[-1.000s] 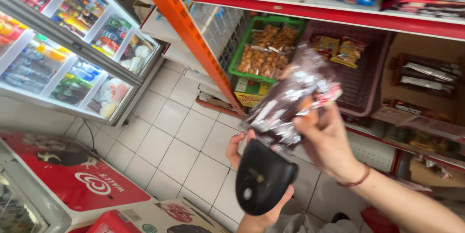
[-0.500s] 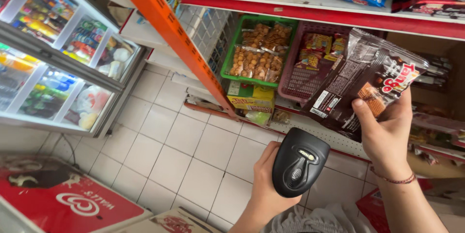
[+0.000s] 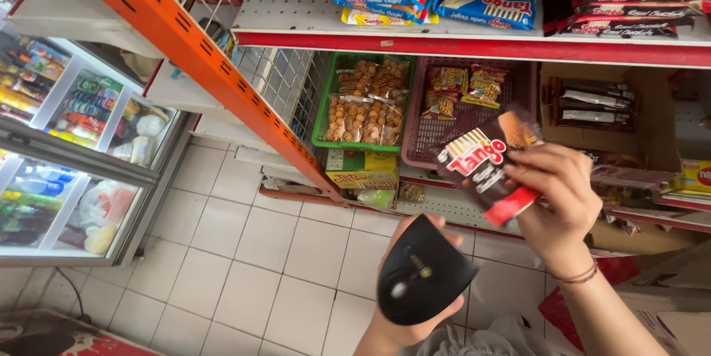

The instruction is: The person repeatedly picks snack packages from a cardboard box, scans each with a handheld barcode scanner, and places them onto a store shelf. The person handles multiple snack items one at a time and arranges them in rows on the shelf.

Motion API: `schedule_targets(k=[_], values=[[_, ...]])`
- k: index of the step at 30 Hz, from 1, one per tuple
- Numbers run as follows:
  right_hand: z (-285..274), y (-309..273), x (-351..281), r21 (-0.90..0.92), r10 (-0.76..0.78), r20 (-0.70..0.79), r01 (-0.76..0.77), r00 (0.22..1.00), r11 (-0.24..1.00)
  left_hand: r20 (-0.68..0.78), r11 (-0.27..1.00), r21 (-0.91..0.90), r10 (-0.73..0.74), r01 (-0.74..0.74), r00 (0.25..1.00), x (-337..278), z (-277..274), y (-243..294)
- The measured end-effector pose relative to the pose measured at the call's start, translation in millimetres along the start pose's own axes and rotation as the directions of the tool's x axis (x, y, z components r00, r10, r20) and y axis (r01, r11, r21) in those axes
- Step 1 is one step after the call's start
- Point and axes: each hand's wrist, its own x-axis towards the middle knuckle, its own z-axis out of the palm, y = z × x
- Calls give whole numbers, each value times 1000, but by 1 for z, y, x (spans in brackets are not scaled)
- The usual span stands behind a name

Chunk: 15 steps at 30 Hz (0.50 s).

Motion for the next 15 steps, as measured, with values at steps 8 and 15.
schedule_targets(k=[8, 15], values=[[1, -15, -18, -210, -273, 27, 272, 962, 939, 164, 874, -449, -126, 187, 978, -11, -4, -21], [-4, -8, -28, -238, -69, -247, 8, 966, 971, 40, 988, -30, -148, 149, 988, -16, -22, -40]])
